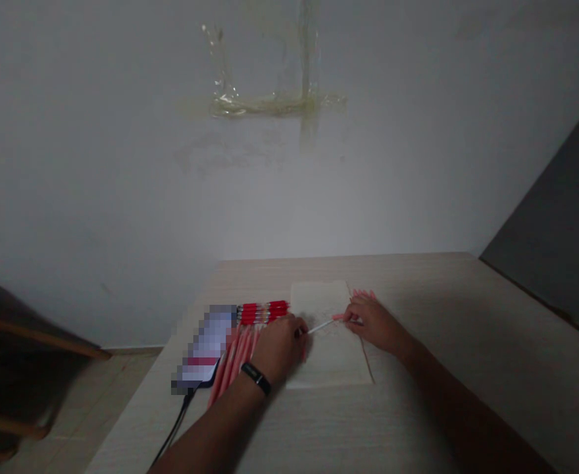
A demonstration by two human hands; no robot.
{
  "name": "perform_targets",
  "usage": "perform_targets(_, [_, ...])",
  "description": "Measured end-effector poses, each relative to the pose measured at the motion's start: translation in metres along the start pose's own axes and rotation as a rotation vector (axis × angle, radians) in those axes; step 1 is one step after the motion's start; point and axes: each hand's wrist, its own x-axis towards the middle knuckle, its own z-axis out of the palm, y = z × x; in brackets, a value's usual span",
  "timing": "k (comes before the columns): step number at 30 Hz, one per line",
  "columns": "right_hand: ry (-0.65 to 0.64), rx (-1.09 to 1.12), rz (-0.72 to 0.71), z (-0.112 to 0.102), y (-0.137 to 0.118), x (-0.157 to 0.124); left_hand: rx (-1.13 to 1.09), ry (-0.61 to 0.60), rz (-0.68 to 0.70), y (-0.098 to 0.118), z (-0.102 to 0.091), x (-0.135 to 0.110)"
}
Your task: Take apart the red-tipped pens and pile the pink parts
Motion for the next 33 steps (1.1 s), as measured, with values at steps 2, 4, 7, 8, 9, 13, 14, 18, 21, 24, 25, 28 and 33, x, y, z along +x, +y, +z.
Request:
perform_targets(2, [-0.003,-0.005,0.003,0.0009,0.0008,0.0002,0.008,-0.012,-0.004,0.0003,-0.0003,0.0004])
perform_targets(4, [-0.001,-0.015,0.008,0.0022,0.0015,0.0004,0.017,-0.018,-0.007,0.0004,-0.0004,0.0008])
perform_targets(7, [0.01,-0.035,0.011,0.0038,0.0011,0.0008,0.023,-0.017,-0.005,-0.0001,0.0004,0.001])
perform_targets(8, [0.015,-0.041,0.013,0.0038,0.0006,0.0009,0.022,-0.014,-0.006,-0.0003,0.0009,0.0008])
perform_targets(9, [0.019,-0.046,0.015,0.0035,-0.0002,0.0009,0.02,-0.013,-0.008,-0.0007,0.0013,0.0007])
perform_targets(13, [0.007,-0.032,0.006,0.0,-0.0036,0.0002,0.012,-0.008,-0.005,-0.0018,0.0022,0.0001])
perform_targets(14, [0.0,-0.025,0.001,-0.0008,-0.0042,0.0,0.012,-0.007,-0.004,-0.0019,0.0021,0.0])
perform_targets(18, [-0.034,-0.003,-0.007,-0.0023,-0.0044,-0.0009,0.008,-0.015,-0.006,-0.0018,0.0013,0.0003])
perform_targets(21, [-0.035,0.006,0.0,-0.0019,-0.0038,-0.001,0.004,-0.02,-0.008,-0.0019,0.0014,0.0009])
perform_targets(24, [-0.031,0.015,0.002,-0.0013,-0.0032,-0.0011,0.008,0.0,0.001,-0.002,0.0019,0.0012])
perform_targets(25, [-0.033,0.018,-0.001,-0.001,-0.0029,-0.0012,0.009,0.001,0.002,-0.0019,0.0017,0.0012])
perform_targets(28, [-0.031,0.02,-0.003,-0.0002,-0.0013,-0.0016,0.005,-0.018,-0.011,-0.0002,-0.0003,0.0008])
perform_targets(33, [0.011,0.023,-0.007,-0.0033,-0.0037,-0.0005,-0.007,-0.045,-0.03,0.0034,-0.0043,0.0001])
